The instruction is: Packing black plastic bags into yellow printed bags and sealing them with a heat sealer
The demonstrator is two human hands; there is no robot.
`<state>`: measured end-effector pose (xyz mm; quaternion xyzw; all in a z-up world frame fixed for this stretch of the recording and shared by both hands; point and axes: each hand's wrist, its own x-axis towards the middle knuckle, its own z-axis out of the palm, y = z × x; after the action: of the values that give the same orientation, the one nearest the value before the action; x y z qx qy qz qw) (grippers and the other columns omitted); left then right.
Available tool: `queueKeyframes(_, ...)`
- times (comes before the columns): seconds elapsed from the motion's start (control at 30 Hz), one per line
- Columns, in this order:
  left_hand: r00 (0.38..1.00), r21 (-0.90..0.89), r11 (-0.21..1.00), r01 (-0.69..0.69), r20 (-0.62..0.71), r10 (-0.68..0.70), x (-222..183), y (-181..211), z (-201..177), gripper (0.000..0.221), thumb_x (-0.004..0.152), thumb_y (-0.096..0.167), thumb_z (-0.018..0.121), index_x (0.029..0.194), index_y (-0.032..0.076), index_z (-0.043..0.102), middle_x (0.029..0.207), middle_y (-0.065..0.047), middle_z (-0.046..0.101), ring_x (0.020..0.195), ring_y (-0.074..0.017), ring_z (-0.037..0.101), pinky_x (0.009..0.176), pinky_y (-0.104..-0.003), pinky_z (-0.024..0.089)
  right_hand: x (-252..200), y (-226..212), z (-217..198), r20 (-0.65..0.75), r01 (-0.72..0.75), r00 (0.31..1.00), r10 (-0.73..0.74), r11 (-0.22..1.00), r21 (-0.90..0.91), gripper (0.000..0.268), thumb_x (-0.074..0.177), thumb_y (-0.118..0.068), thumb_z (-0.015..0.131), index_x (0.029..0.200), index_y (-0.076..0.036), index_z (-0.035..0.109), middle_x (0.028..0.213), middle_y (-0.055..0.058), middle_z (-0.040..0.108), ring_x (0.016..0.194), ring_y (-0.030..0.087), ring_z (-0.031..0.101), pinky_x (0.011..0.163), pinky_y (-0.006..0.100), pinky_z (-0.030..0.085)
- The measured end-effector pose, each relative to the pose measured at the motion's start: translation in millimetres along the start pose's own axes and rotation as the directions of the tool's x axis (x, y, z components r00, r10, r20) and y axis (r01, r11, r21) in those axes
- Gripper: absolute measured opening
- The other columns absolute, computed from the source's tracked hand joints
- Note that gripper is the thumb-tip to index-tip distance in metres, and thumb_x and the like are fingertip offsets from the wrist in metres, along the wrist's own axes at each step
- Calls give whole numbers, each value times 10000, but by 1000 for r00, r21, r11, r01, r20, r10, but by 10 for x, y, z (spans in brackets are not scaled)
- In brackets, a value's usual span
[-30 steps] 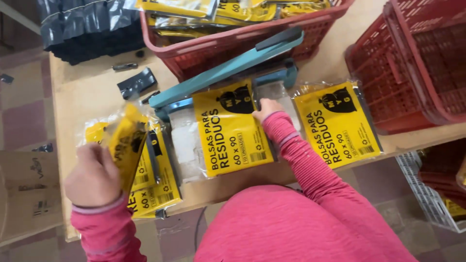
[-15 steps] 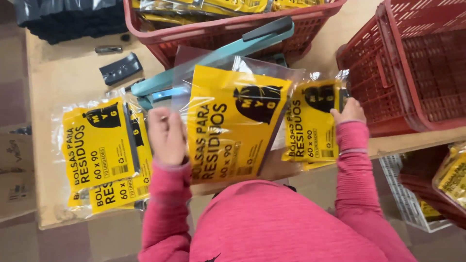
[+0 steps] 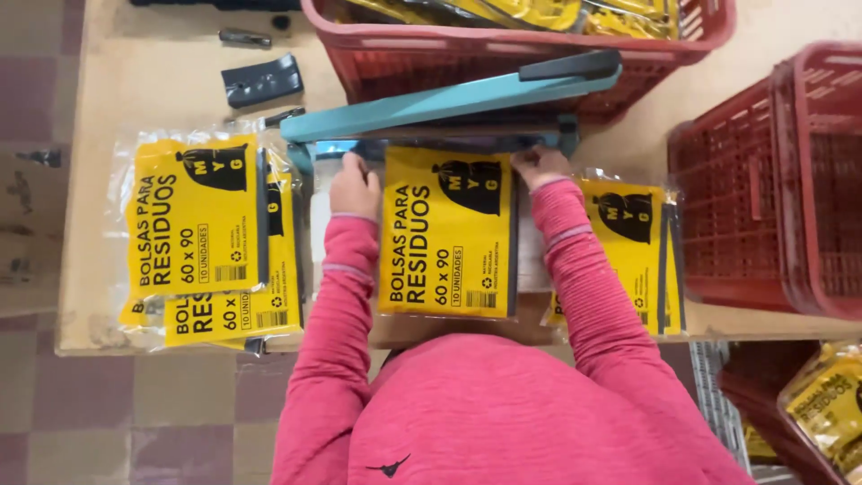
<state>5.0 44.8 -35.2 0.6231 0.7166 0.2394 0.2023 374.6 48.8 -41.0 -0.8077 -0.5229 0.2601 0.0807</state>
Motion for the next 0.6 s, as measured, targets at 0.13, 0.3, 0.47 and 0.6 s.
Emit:
queueKeyframes(0.13, 983, 46, 992, -117, -135, 123, 184, -187, 216, 135, 892, 164, 605, 995, 202, 526, 858, -139, 650, 880, -408, 683, 821, -523, 548, 149, -126, 66, -25, -47, 998, 49, 996, 75, 388, 808, -585, 690, 1060, -306, 788, 1033, 44, 772, 1053, 303, 716, 917, 426, 578)
queueKeyframes(0.3, 956, 147, 979, -143, -236, 176, 253, -293, 352, 275, 858, 176, 588, 1106, 293, 562, 941, -42, 604, 862, -327, 681, 805, -466, 586, 460, -65, 301, -96, -131, 985, 146, 981, 145, 424, 751, -613, 743, 1061, -325, 774, 1044, 53, 760, 1062, 308, 711, 902, 443, 597)
queueKeyframes(0.47, 949, 210, 972, -105, -271, 161, 243, -279, 434, 387, 835, 205, 631, 1196, 342, 609, 973, -36, 598, 853, -319, 678, 779, -461, 597, 274, -201, 281, -244, -119, 959, 145, 986, 118, 350, 850, -596, 662, 1067, -331, 736, 1009, 9, 746, 1042, 300, 718, 898, 486, 560)
queueKeyframes(0.6, 943, 231, 970, -76, -298, 145, 289, -359, 603, 399, 826, 216, 613, 1198, 357, 581, 996, -11, 590, 855, -290, 667, 804, -431, 588, -90, -460, -130, -319, -7, 947, 33, 997, 82, 249, 918, -531, 679, 1037, -313, 690, 1008, -10, 712, 1078, 278, 695, 945, 503, 513)
